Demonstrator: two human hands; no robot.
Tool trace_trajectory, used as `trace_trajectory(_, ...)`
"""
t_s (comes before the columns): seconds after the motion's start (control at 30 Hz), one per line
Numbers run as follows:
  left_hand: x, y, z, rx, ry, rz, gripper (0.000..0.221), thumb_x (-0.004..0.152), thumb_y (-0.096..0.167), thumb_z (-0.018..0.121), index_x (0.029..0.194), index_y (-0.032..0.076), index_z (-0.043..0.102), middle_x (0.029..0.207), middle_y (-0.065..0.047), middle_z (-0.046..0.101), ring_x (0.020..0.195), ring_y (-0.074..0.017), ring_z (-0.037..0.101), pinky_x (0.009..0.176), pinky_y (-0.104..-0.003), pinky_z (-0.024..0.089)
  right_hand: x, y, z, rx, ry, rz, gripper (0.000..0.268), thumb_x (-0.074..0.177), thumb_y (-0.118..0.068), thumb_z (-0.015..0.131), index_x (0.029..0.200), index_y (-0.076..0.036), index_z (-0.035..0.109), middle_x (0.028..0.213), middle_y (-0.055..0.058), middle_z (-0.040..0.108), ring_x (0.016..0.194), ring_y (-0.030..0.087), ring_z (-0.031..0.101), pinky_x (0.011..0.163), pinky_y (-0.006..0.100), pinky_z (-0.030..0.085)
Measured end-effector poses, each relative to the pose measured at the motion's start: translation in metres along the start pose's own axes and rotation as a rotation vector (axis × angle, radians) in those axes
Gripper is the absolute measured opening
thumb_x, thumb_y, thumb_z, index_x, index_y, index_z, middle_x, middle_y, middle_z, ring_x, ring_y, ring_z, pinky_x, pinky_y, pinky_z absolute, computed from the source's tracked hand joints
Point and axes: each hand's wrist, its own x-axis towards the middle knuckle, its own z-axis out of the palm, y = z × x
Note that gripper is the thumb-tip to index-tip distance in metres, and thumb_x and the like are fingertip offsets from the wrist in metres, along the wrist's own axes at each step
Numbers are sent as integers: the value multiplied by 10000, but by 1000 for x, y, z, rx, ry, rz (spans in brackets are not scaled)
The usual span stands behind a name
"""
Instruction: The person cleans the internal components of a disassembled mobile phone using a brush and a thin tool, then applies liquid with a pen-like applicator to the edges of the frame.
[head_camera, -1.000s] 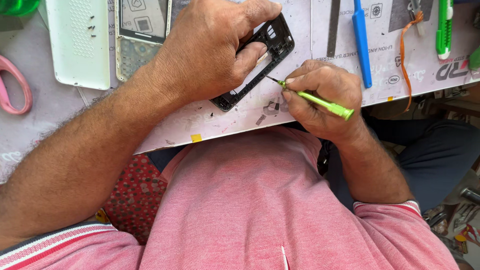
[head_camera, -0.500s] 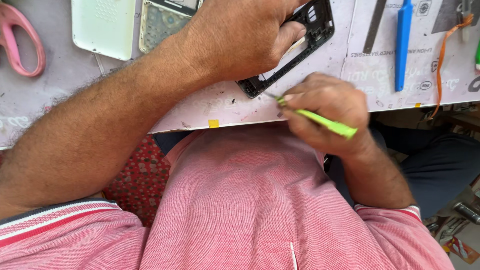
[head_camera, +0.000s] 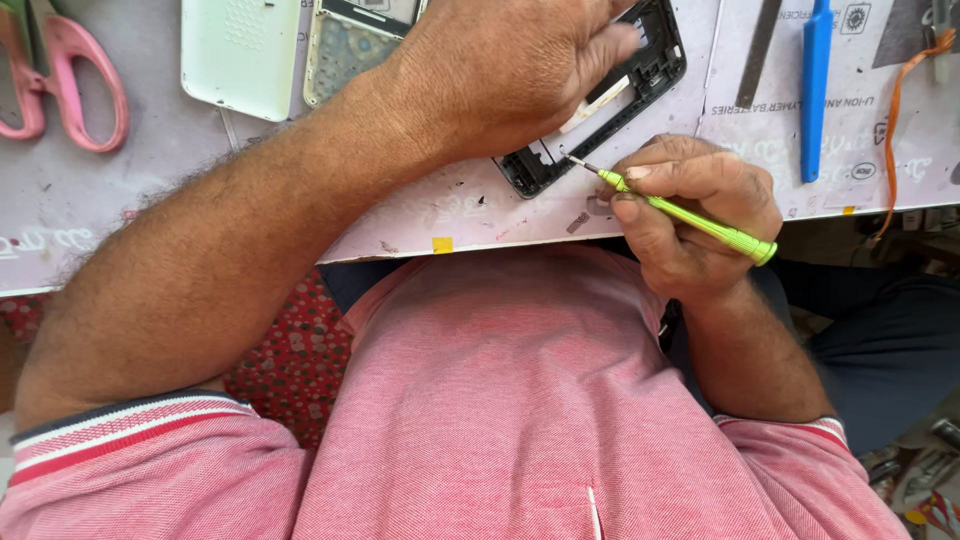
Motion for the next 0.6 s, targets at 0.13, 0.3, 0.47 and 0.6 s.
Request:
trace_trajectory(0.13, -3, 0, -3, 77, 61, 100, 152, 1072, 219, 654, 1033, 86, 716, 871, -126, 700, 766, -329, 686, 668, -475, 526, -4, 9, -3, 53, 39, -26, 145, 982, -19, 671, 1076, 16, 567, 882, 176, 700, 773, 226, 717, 668, 327, 604)
trace_trajectory(0.3, 10, 33, -33, 225, 138, 155, 178, 1051, 209, 731, 931, 82, 695, 756, -127, 632, 629, -314, 616, 588, -469, 466, -4, -7, -1, -39, 51, -28, 140, 1025, -118, 659, 1120, -49, 583, 1047, 194, 690, 838, 251, 683, 757, 338, 575)
trace_trajectory(0.47, -2, 93, -65, 496, 132, 205, 200, 923, 173, 805, 1056, 53, 715, 764, -76, 579, 583, -244, 572, 507, -372, 426, -1, -38, -65, -421, 88, 257, 303, 1032, -154, 762, 1245, -16, 597, 913, 106, 723, 776, 218, 741, 720, 337, 578)
trace_trajectory(0.6, -16, 107, -62, 436, -6, 1, 326, 865, 209, 821, 1117, 27, 724, 879, -85, 664, 683, -241, 626, 537, -375, 459, 9, -29, -120, -967, 40, 207, 289, 1037, -115, 809, 1205, 16, 615, 938, 181, 710, 856, 364, 705, 740, 457, 525)
